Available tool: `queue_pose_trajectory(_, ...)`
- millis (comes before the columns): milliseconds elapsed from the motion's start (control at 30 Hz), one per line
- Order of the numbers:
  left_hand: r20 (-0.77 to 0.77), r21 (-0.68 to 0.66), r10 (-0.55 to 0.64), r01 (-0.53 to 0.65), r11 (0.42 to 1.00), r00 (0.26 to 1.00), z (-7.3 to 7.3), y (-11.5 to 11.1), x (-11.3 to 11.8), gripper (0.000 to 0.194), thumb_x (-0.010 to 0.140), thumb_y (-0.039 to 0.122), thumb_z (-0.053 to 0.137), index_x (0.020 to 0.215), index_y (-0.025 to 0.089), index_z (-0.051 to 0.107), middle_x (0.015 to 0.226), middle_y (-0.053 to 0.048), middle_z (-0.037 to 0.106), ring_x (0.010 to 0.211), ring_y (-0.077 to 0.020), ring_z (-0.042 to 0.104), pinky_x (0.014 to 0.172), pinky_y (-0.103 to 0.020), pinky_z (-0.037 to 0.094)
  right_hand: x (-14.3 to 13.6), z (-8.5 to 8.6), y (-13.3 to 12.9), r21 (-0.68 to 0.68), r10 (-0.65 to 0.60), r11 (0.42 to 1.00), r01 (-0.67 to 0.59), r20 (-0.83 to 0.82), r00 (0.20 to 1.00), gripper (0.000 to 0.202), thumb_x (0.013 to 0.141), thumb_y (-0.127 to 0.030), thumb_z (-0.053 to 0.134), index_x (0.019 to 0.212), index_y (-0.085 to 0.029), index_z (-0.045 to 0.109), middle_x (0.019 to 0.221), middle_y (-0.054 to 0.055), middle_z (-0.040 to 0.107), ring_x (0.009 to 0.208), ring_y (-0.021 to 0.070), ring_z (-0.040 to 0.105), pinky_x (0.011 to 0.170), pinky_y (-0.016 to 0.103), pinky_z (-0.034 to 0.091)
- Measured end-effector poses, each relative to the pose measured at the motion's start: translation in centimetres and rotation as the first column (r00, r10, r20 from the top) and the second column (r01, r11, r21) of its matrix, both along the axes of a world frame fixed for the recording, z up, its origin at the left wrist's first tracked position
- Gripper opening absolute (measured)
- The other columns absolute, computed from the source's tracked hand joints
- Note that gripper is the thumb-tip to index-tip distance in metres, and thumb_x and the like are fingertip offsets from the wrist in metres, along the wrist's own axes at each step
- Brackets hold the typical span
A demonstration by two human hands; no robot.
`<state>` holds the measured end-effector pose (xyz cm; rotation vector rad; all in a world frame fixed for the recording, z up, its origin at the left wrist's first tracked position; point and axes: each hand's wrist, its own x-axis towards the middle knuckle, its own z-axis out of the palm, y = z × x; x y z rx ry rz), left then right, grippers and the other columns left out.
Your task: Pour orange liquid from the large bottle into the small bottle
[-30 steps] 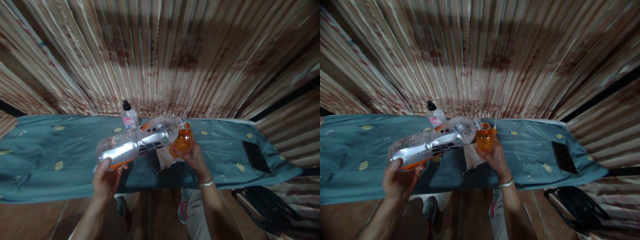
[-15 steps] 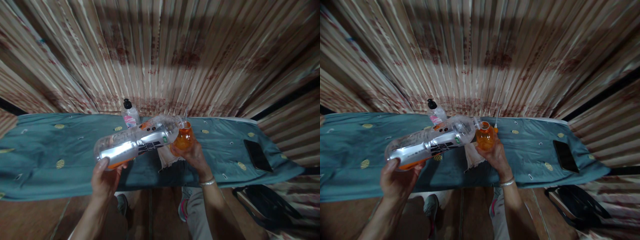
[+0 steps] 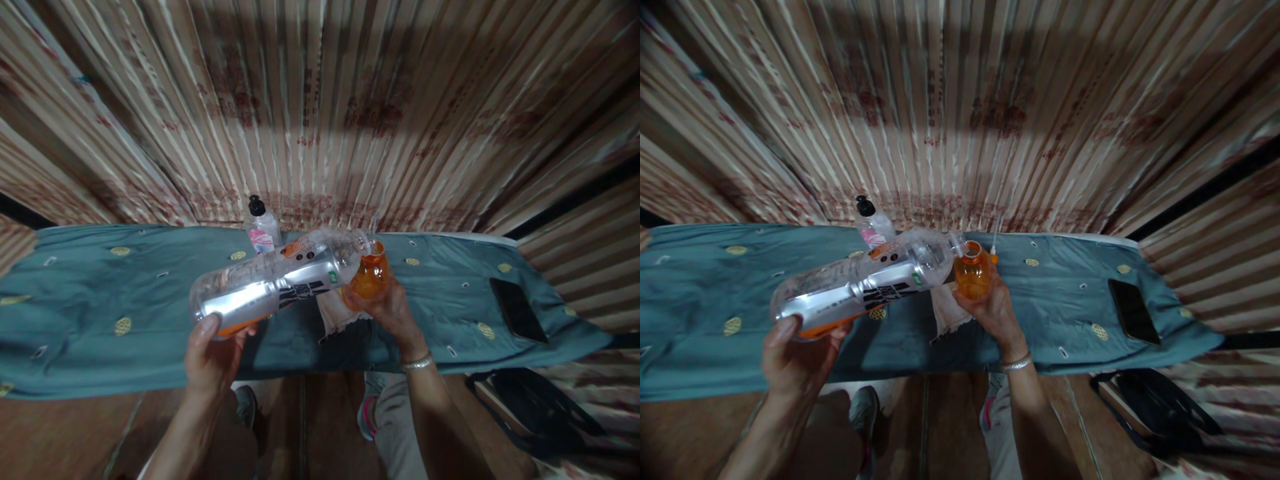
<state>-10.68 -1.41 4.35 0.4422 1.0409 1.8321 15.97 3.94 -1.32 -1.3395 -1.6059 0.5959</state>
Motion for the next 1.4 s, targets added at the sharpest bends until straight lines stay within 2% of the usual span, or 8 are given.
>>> queue_pose_trajectory(267,0.010,-0.026,-0.016,0.016,1.000,1.000,0.0,0.0,0.0,0.046,0.046,0.029,0.081,0.091,0.021,0.070,0.087,-0.007,0.075,0.058,-0.0195,0.066,0.040,-0.023,0.053,0.0,0.0,0.1,-0.003,-0.054,0.999,0.054,0.011,0.999,0.081,0.069,-0.040,0.084,0.141,-0.022,0.051,0.127,0.013,0.071,0.112,0.0336,0.072,0.100,0.053,0.060)
queue_pose_trajectory(500,-0.006,-0.013,-0.059,0.059,0.998,0.998,-0.3,-0.2,-0.2,0.051,0.053,0.031,0.083,0.102,0.023,0.071,0.093,-0.008,0.075,0.063,-0.0212,0.066,0.042,-0.026,0.054,0.1,-0.5,0.2,-0.043,-0.048,0.998,0.048,0.005,0.999,0.086,0.069,-0.040,0.083,0.145,-0.025,0.045,0.132,0.012,0.069,0.116,0.0336,0.071,0.104,0.057,0.057)
queue_pose_trajectory(667,-0.018,-0.034,-0.059,0.058,0.998,0.998,0.0,-0.1,0.2,0.057,0.053,0.030,0.082,0.109,0.023,0.069,0.093,-0.007,0.074,0.063,-0.0211,0.066,0.043,-0.026,0.054,0.1,-0.7,0.2,-0.044,-0.036,0.998,0.036,0.001,0.999,0.082,0.071,-0.039,0.082,0.143,-0.026,0.047,0.130,0.010,0.070,0.112,0.0308,0.073,0.100,0.052,0.060)
queue_pose_trajectory(833,0.026,-0.062,-0.032,0.033,0.998,0.999,0.4,0.0,0.6,0.050,0.051,0.028,0.081,0.099,0.020,0.070,0.087,-0.007,0.074,0.061,-0.0204,0.065,0.039,-0.024,0.051,0.0,-0.4,0.2,-0.012,-0.054,0.998,0.054,0.017,0.998,0.080,0.071,-0.039,0.082,0.142,-0.022,0.049,0.130,0.012,0.070,0.114,0.0316,0.072,0.103,0.053,0.058)
queue_pose_trajectory(967,0.077,-0.044,-0.045,0.049,0.998,0.996,-0.2,0.3,0.4,0.045,0.052,0.029,0.082,0.094,0.019,0.070,0.081,-0.007,0.073,0.062,-0.0215,0.067,0.040,-0.024,0.052,-0.1,-0.1,0.1,-0.024,-0.033,0.999,0.033,-0.012,0.999,0.079,0.072,-0.039,0.081,0.142,-0.023,0.048,0.130,0.013,0.070,0.114,0.0322,0.072,0.101,0.053,0.059)
queue_pose_trajectory(1100,0.121,-0.033,-0.042,0.046,0.998,0.992,-0.6,0.5,0.4,0.049,0.050,0.032,0.084,0.095,0.018,0.069,0.074,-0.005,0.072,0.058,-0.0213,0.067,0.039,-0.024,0.052,-0.2,0.3,-0.1,-0.049,-0.042,0.998,0.041,-0.027,0.999,0.078,0.071,-0.038,0.082,0.141,-0.020,0.050,0.122,0.012,0.073,0.106,0.0314,0.075,0.097,0.052,0.062)
queue_pose_trajectory(1233,0.155,-0.067,-0.046,0.057,0.996,0.987,-0.1,0.6,0.7,0.048,0.047,0.030,0.086,0.090,0.019,0.068,0.077,-0.003,0.073,0.060,-0.0210,0.068,0.039,-0.024,0.053,-0.3,0.5,-0.1,-0.046,-0.044,0.998,0.042,-0.038,0.998,0.079,0.071,-0.037,0.082,0.141,-0.020,0.050,0.129,0.014,0.070,0.114,0.0327,0.072,0.103,0.055,0.058)
queue_pose_trajectory(1400,0.139,-0.067,-0.051,0.061,0.996,0.989,0.3,0.5,1.0,0.047,0.050,0.028,0.082,0.093,0.019,0.066,0.078,-0.001,0.072,0.059,-0.0194,0.068,0.038,-0.023,0.051,-0.3,0.5,-0.1,-0.022,-0.038,0.999,0.037,-0.044,0.998,0.080,0.071,-0.038,0.083,0.141,-0.018,0.050,0.129,0.015,0.071,0.113,0.0333,0.072,0.103,0.058,0.058)
